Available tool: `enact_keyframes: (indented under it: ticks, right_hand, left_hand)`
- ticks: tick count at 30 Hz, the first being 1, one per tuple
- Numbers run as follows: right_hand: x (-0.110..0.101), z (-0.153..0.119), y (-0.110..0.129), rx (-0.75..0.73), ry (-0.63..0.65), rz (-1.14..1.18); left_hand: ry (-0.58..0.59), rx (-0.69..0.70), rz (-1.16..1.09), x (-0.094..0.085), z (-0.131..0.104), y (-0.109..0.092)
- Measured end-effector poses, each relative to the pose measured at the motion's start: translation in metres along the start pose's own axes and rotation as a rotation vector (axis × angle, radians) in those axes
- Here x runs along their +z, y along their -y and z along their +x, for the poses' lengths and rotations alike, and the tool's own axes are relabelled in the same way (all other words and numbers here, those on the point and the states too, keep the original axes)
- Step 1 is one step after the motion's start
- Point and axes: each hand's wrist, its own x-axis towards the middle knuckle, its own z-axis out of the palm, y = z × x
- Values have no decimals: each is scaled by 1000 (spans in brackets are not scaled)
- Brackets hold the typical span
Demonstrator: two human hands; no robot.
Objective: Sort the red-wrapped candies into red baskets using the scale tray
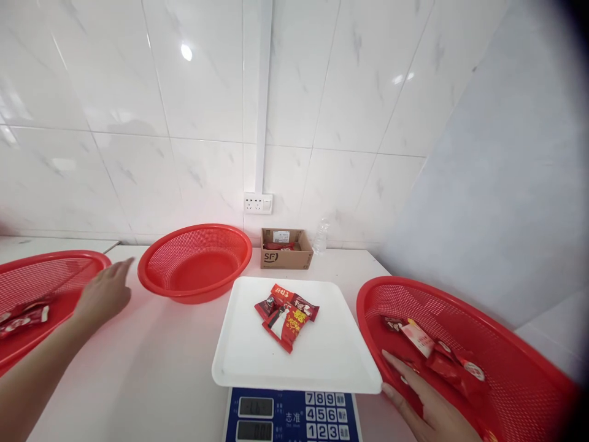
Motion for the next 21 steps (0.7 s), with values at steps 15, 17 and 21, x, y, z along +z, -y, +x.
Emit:
enact_keyframes:
  ticks: [15, 17, 21]
  right_hand:
    - [-8, -5, 19, 57, 3, -14]
    - [-9, -4, 22, 57, -6, -13]
    - [-8, -4, 25, 49, 1, -9]
  left_hand:
    - [359, 74, -8, 20, -3, -143]
    - [454, 239, -120, 28, -8, -189]
    - [685, 385, -132, 58, -14, -261]
